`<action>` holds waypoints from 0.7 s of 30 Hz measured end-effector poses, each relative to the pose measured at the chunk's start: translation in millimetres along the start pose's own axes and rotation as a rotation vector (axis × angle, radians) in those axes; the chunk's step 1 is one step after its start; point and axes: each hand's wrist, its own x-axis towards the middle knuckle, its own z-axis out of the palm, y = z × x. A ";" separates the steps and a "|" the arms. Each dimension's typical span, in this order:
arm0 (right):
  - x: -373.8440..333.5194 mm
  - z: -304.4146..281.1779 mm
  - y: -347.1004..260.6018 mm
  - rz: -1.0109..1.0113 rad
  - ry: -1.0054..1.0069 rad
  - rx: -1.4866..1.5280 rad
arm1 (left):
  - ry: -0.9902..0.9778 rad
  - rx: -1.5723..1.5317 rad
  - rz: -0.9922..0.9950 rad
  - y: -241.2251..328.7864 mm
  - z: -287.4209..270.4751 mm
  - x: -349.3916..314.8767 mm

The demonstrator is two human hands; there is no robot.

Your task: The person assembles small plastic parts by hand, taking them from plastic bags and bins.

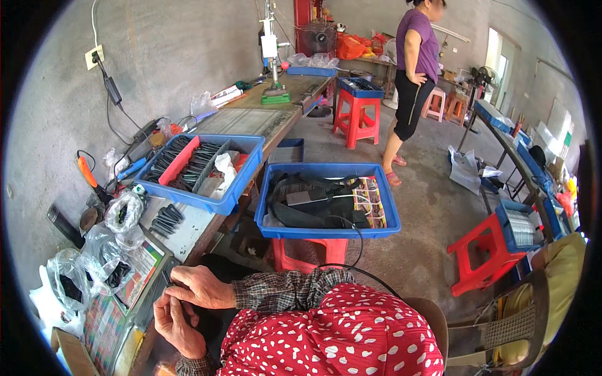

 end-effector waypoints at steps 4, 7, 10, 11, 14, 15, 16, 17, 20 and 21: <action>-0.5 0.7 0.8 -0.018 0.009 -0.019 | 0.019 0.003 0.003 2.1 3.5 -1.6; -1.1 1.2 1.5 -0.046 0.031 -0.027 | 0.012 0.005 0.020 3.7 5.5 -3.0; -1.6 1.6 2.0 -0.046 0.029 -0.012 | 0.024 0.003 0.016 5.8 7.3 -4.5; -2.2 2.1 2.9 -0.043 0.033 -0.010 | 0.019 0.003 0.017 4.8 6.8 -4.2; -2.7 3.6 3.6 -0.036 0.041 -0.009 | 0.026 0.003 0.015 4.2 7.3 -4.2; -2.6 4.3 3.3 -0.034 0.043 -0.010 | 0.039 0.000 0.013 4.4 7.4 -4.4; -2.7 5.3 2.7 -0.034 0.042 -0.009 | 0.040 0.000 0.013 4.3 6.8 -4.5; -3.1 5.8 2.7 -0.020 0.043 0.003 | 0.037 0.001 0.016 3.4 6.3 -4.2; -4.1 6.2 3.5 0.011 0.032 0.019 | 0.044 0.006 0.011 0.9 5.4 -4.2; -4.8 6.2 3.7 0.028 0.020 0.022 | 0.055 0.009 0.003 0.4 5.2 -4.5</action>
